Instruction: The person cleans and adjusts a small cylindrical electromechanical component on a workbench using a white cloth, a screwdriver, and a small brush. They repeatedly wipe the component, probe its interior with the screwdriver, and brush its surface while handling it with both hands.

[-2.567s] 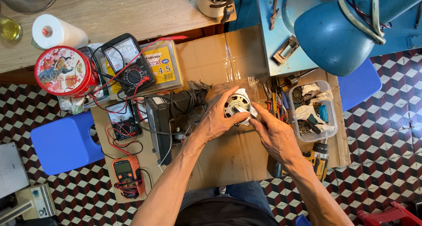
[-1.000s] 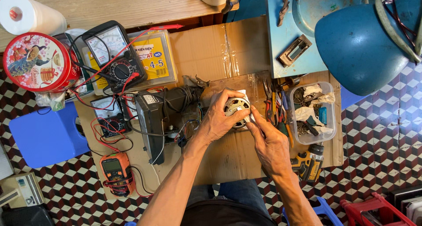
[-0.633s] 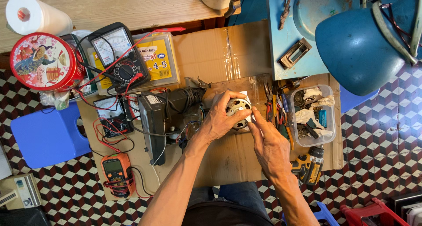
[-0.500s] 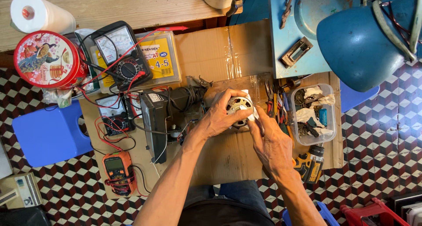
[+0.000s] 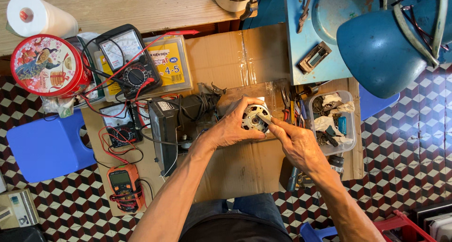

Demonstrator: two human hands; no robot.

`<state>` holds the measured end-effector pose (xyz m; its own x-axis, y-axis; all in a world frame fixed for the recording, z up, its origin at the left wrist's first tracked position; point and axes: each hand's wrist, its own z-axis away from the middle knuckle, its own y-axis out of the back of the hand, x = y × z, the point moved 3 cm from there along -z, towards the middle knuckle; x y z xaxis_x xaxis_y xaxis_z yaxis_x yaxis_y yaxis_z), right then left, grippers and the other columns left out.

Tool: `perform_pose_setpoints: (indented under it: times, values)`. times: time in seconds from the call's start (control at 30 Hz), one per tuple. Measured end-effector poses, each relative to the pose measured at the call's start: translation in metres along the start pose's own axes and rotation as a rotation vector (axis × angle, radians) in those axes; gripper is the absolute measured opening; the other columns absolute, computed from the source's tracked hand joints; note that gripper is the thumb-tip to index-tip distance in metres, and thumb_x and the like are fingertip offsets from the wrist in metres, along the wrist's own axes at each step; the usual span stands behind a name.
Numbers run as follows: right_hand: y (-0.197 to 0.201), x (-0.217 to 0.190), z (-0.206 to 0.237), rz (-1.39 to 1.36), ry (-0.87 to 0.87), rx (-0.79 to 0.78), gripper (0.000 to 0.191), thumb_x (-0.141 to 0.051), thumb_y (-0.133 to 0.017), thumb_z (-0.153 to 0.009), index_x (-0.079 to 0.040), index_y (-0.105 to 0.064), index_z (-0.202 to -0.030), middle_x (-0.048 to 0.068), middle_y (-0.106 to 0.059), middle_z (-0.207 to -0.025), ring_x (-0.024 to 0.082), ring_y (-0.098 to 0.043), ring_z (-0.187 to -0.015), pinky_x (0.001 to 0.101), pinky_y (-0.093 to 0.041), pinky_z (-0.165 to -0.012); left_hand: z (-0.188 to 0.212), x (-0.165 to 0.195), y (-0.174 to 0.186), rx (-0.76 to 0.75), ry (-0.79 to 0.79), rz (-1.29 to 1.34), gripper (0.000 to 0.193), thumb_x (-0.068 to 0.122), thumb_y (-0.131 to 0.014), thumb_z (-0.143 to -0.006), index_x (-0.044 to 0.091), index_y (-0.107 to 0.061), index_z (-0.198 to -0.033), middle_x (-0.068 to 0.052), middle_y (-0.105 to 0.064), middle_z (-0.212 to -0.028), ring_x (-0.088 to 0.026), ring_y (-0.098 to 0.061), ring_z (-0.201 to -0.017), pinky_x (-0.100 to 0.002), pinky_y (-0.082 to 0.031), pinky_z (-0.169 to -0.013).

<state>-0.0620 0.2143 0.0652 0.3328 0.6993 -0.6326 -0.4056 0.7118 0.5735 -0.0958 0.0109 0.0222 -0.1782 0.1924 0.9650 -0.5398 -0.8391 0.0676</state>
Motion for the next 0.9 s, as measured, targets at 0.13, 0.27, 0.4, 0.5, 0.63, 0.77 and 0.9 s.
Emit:
perform_pose_setpoints:
  times: [0.13, 0.27, 0.4, 0.5, 0.63, 0.77, 0.9]
  values:
    - [0.01, -0.002, -0.01, 0.073, -0.147, -0.118, 0.048, -0.048, -0.055, -0.098, -0.014, -0.073, -0.125, 0.015, -0.068, -0.067, 0.02, -0.064, -0.066, 0.0391, -0.052, -0.064, 0.0, -0.001, 0.0, 0.013, -0.01, -0.05, 0.082, 0.029, -0.091, -0.071, 0.014, -0.049, -0.14, -0.015, -0.056, -0.132, -0.028, -0.054, -0.126, -0.04, -0.046, -0.105]
    - [0.014, -0.007, -0.013, 0.13, -0.193, -0.182, 0.051, -0.052, -0.054, -0.098, -0.014, -0.076, -0.124, 0.015, -0.066, -0.064, 0.021, -0.063, -0.066, 0.042, -0.05, -0.064, 0.0, -0.001, -0.001, 0.012, 0.007, -0.034, 0.084, 0.031, -0.091, -0.07, 0.014, -0.049, -0.14, -0.014, -0.056, -0.134, -0.028, -0.055, -0.126, -0.039, -0.046, -0.105]
    - [0.012, -0.004, 0.0, 0.075, -0.188, -0.126, 0.048, -0.05, -0.054, -0.096, -0.019, -0.075, -0.126, 0.009, -0.063, -0.066, 0.016, -0.059, -0.061, 0.0371, -0.048, -0.058, -0.002, -0.001, -0.001, 0.013, 0.037, -0.108, 0.087, 0.034, -0.092, -0.067, 0.016, -0.05, -0.141, -0.015, -0.058, -0.129, -0.029, -0.056, -0.125, -0.041, -0.047, -0.102]
    - [0.003, 0.009, 0.022, -0.227, -0.267, -0.009, 0.045, -0.045, -0.058, -0.097, -0.015, -0.075, -0.126, 0.004, -0.057, -0.068, 0.011, -0.051, -0.059, 0.0303, -0.042, -0.053, -0.003, 0.0, 0.001, 0.009, -0.01, -0.249, 0.096, 0.036, -0.094, -0.063, 0.017, -0.046, -0.144, -0.016, -0.062, -0.126, -0.032, -0.058, -0.121, -0.044, -0.046, -0.103]
    - [-0.019, 0.033, 0.039, -0.5, -0.333, 0.164, 0.039, -0.035, -0.066, -0.094, -0.007, -0.075, -0.12, -0.003, -0.059, -0.072, 0.004, -0.046, -0.057, 0.0217, -0.036, -0.05, -0.001, 0.004, 0.003, -0.006, -0.165, -0.348, 0.107, 0.033, -0.095, -0.061, 0.016, -0.036, -0.148, -0.019, -0.059, -0.134, -0.037, -0.053, -0.127, -0.048, -0.042, -0.108]
    - [-0.048, 0.056, 0.033, -0.774, -0.37, 0.18, 0.038, -0.024, -0.069, -0.09, -0.004, -0.07, -0.122, -0.004, -0.063, -0.075, 0.003, -0.043, -0.048, 0.0216, -0.032, -0.042, 0.002, 0.009, 0.006, -0.039, -0.31, -0.475, 0.107, 0.015, -0.088, -0.061, 0.013, -0.032, -0.152, -0.024, -0.05, -0.147, -0.041, -0.048, -0.135, -0.047, -0.038, -0.114]
    - [-0.068, 0.067, 0.014, -1.021, -0.388, 0.169, 0.032, -0.021, -0.068, -0.092, -0.002, -0.067, -0.118, -0.001, -0.057, -0.067, 0.004, -0.033, -0.039, 0.0239, -0.022, -0.035, 0.0, 0.008, 0.01, -0.09, -0.123, -0.497, 0.098, 0.011, -0.084, -0.063, 0.017, -0.037, -0.149, -0.018, -0.054, -0.143, -0.037, -0.05, -0.135, -0.043, -0.043, -0.112]
